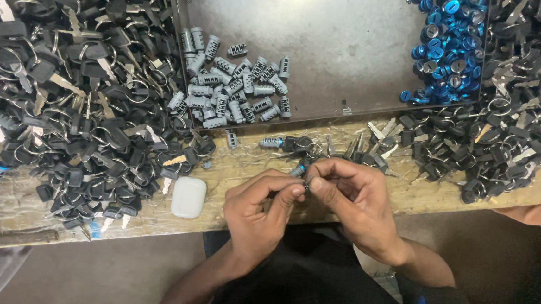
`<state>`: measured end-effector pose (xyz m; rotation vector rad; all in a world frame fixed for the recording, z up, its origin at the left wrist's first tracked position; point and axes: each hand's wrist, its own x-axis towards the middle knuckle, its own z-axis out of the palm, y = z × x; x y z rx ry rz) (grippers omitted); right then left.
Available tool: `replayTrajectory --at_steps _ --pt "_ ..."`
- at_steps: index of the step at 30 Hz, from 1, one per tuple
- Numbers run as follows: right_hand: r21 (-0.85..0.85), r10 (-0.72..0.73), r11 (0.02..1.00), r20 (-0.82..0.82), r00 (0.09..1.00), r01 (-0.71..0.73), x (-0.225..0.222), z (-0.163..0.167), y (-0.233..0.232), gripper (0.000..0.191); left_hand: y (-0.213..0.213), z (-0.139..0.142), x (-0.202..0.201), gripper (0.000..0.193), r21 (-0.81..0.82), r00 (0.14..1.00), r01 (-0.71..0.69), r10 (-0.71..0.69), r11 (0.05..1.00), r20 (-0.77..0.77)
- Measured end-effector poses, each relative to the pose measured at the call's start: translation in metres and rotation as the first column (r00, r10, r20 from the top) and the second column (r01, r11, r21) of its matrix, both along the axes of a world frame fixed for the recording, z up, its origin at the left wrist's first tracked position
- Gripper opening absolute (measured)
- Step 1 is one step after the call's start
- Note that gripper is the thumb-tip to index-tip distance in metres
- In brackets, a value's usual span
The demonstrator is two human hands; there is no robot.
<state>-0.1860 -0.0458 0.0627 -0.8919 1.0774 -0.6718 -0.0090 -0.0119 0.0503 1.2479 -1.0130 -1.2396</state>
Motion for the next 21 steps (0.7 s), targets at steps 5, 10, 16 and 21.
replayTrajectory --at_steps 5,10,16,21 --pt "-0.183 -0.059 0.982 -0.027 0.998 0.053 0.004 -0.002 -0.003 0.019 0.001 0.005 0.004 0.003 -0.127 0.991 0.033 -0.016 0.991 0.134" --pt "-0.356 0.086 0.926 -0.124 0.989 -0.125 0.003 -0.003 -0.006 0.040 0.004 -0.002 0.009 0.012 0.205 0.789 0.179 -0.015 0.962 -0.615" --pt "-0.351 0.297 0.896 0.022 0.955 -0.271 0.009 -0.015 0.011 0.048 0.007 -0.021 0.003 0.013 0.095 0.777 0.139 -0.049 0.986 -0.628" --pt "-0.011 0.216 0.976 0.025 0.976 -0.215 0.008 -0.024 0.014 0.060 0.011 -0.021 -0.001 0.010 0.137 0.857 0.123 -0.036 0.983 -0.514"
